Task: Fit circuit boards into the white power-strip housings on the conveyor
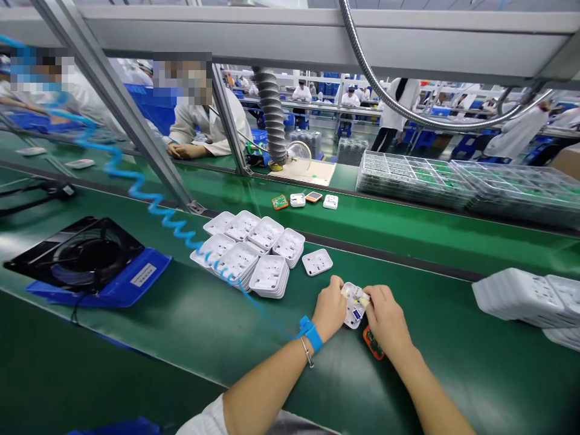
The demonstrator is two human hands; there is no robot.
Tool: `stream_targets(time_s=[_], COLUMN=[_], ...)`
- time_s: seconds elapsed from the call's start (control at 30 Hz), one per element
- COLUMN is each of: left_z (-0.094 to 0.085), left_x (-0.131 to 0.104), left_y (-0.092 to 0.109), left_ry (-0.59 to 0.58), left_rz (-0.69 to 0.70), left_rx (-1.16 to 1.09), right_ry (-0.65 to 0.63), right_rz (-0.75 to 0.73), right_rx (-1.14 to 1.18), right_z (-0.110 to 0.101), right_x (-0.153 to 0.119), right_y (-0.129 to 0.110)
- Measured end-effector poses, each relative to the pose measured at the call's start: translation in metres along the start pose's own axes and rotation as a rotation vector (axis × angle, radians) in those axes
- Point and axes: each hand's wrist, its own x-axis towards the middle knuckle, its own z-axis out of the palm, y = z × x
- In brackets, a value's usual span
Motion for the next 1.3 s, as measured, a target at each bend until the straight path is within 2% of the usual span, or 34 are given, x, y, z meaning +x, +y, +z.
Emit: stream_targets(time_s=[0.1,0.3,0.4,0.5,0.57,0.63,0.67,0.73,0.8,0.83,0.93,1.0,1.13,1.3], left_z=[0.003,0.004,0.003,-0.002,-0.007,-0.01,-0.011,-0.011,-0.007,-0.005,0.002,0.005,0.005,0.003], left_x=[-0.001,-0.002,-0.002,-0.003,-0.005,-0.007,-0.007,-0.006,-0.003,-0.001,0.003,0.003,0.0,-0.002], left_y=[-0.001,-0.001,-0.001,0.003,0.007,0.012,0.013,0.013,0.008,0.005,-0.004,-0.007,-0.004,0.0], left_ry=[-0.055,-0.19,-0.149,-0.096,-0.097,-0.095,-0.082,-0.028,0.036,0.059,0.077,0.071,0.017,-0.018], left_rz=[-0.009,-0.058,-0.087,-0.049,0.021,0.084,0.1,0.083,0.008,-0.037,-0.134,-0.155,-0.154,-0.15], left_rx=[-0.253,-0.527,-0.549,-0.534,-0.512,-0.469,-0.448,-0.421,-0.418,-0.425,-0.479,-0.512,-0.518,-0.468], right_ry=[-0.018,-0.034,-0.032,0.014,-0.053,-0.173,-0.193,-0.087,0.06,0.087,-0.025,-0.093,-0.106,-0.095], right_rz=[-0.026,-0.083,-0.112,-0.002,0.105,0.149,0.153,0.133,0.059,0.005,-0.113,-0.103,-0.054,-0.071], right_rx=[-0.052,-0.046,0.026,0.151,0.292,0.42,0.437,0.339,0.178,0.122,0.056,0.012,-0.076,-0.13], right_z=[-0.001,-0.001,-0.003,-0.005,-0.006,-0.006,-0.006,-0.005,-0.004,-0.004,0.0,0.005,0.015,0.018], right_x=[0.001,0.001,0.002,0.004,0.005,0.006,0.006,0.006,0.005,0.004,0.003,0.003,0.004,0.004], right_y=[0.004,0.0,0.0,0.003,0.007,0.009,0.009,0.007,0.002,-0.002,-0.012,-0.017,-0.016,-0.011])
